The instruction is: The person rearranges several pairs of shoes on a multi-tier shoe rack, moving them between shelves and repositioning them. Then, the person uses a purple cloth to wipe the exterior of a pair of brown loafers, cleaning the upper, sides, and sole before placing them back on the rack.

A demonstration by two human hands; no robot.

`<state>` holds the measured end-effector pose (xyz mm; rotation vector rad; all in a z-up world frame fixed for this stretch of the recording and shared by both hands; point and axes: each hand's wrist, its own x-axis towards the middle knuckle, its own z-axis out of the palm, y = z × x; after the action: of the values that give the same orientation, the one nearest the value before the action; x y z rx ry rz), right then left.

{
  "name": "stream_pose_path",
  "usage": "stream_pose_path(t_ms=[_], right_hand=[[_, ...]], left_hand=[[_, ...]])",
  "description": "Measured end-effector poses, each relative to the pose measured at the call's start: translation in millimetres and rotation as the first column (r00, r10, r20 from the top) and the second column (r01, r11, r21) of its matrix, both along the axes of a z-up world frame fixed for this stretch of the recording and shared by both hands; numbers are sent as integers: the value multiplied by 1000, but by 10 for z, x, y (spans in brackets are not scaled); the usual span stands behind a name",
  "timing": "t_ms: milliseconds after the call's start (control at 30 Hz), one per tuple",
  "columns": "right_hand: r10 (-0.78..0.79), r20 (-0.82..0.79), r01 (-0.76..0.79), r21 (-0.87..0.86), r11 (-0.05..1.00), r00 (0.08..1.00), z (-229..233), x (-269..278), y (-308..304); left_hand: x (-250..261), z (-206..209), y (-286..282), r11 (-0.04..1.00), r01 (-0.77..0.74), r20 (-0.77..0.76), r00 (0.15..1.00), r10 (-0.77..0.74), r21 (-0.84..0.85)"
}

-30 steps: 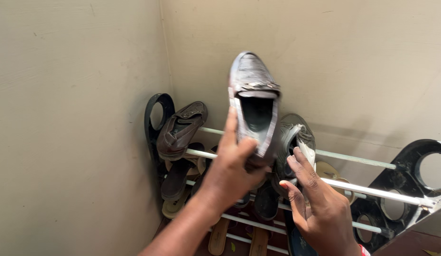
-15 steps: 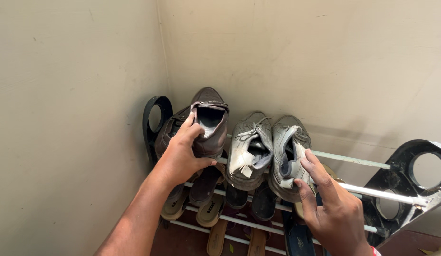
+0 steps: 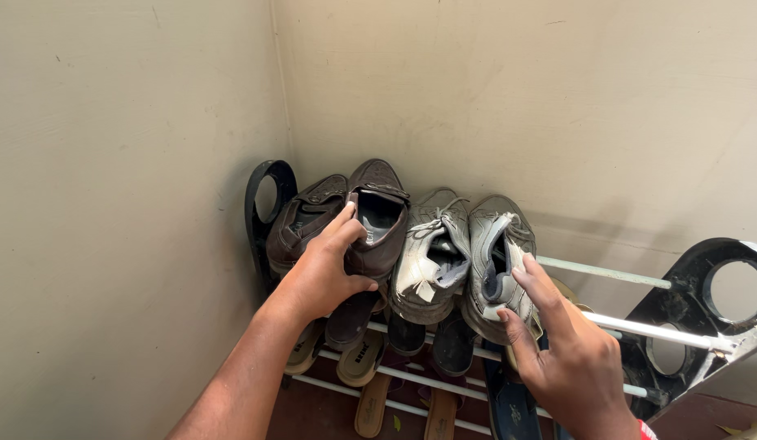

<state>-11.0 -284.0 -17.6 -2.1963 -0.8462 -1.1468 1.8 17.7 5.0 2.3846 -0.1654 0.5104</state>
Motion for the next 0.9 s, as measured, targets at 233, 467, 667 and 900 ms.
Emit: stream_pose_path(t_ms=[233, 467, 667, 900], right_hand=[[-109, -110, 102, -67, 993, 988, 10, 48, 36], [-241, -329, 222, -96, 970, 913, 63, 55, 162], [-184, -415, 212, 22, 977, 891, 71, 91, 199], [-490, -555, 504, -141, 852, 673, 61, 232, -84]], left_hand=[[90, -116, 192, 1000, -13, -18, 1000, 13, -6], [-31, -47, -14, 990, -76, -108, 990, 89, 122], [-146, 125, -287, 967, -100, -19, 994, 107, 234], [-164, 56, -470, 980, 19, 388, 917, -97, 200]])
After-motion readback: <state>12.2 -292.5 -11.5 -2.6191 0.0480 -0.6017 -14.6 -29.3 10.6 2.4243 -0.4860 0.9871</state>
